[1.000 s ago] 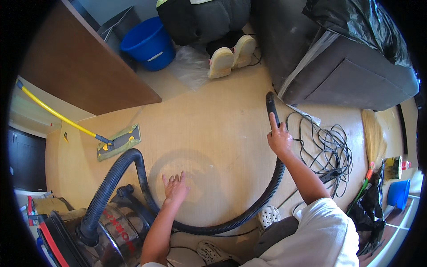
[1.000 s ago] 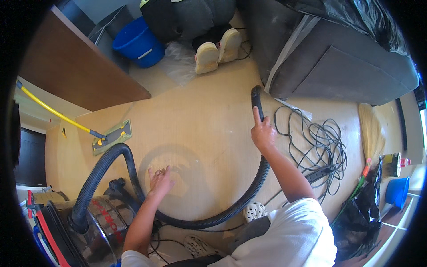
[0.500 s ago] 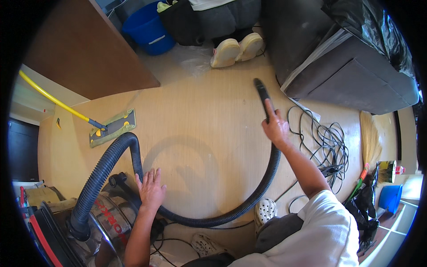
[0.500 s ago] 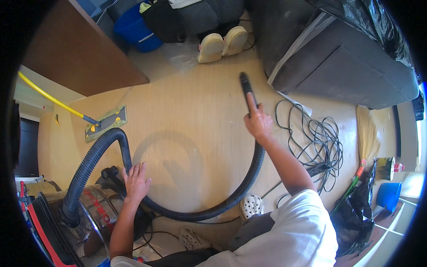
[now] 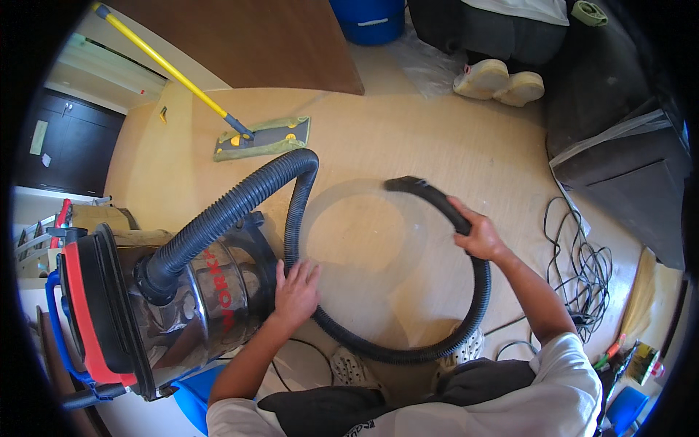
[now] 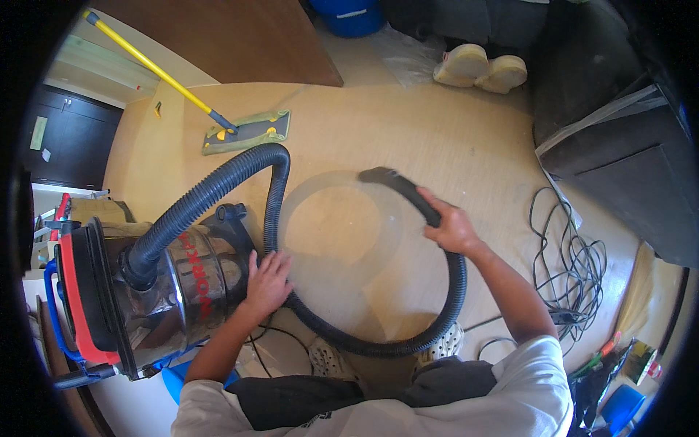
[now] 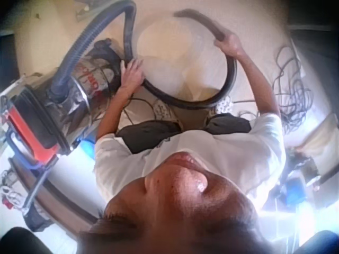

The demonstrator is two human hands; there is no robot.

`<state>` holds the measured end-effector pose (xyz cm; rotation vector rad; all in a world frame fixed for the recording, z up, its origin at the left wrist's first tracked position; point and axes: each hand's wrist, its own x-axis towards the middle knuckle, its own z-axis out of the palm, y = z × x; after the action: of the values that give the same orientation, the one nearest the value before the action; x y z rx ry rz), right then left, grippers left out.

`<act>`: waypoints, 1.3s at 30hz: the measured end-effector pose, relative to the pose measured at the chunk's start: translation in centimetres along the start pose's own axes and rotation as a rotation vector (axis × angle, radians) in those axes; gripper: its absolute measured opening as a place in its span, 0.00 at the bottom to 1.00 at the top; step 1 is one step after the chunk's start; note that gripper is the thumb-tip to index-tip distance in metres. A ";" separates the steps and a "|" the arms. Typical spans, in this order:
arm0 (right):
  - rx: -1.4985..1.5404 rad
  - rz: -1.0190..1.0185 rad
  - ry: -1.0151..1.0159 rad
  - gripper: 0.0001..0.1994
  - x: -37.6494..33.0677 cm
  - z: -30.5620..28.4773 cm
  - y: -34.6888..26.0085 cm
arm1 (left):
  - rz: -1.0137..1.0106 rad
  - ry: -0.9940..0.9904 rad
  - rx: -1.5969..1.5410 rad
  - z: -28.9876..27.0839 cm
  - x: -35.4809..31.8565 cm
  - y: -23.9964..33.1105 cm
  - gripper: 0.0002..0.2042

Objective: The person organizes a vacuum hose and power cord on the floor, then attaches a yellow nozzle to the end of the hose.

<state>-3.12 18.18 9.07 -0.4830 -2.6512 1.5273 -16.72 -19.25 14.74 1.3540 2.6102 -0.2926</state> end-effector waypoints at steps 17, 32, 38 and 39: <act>-0.174 -0.353 -0.371 0.38 9.7 7.4 -6.0 | -0.151 0.824 0.212 -23.2 -10.5 -0.2 0.06; -0.681 -0.156 1.031 0.39 18.5 -15.3 -2.9 | -0.803 0.274 0.143 -32.6 -17.9 -14.5 0.24; -0.545 -0.069 1.086 0.40 24.3 -26.2 -9.8 | -0.841 0.233 0.107 -32.1 -18.8 -14.6 0.24; -0.405 -0.003 0.798 0.41 25.4 -25.7 -10.1 | -0.846 0.278 0.095 -31.6 -18.7 -14.6 0.24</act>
<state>-24.83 42.32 27.86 -0.8773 -2.2597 0.5694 -20.44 -34.03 51.19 0.2306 3.3056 -0.3546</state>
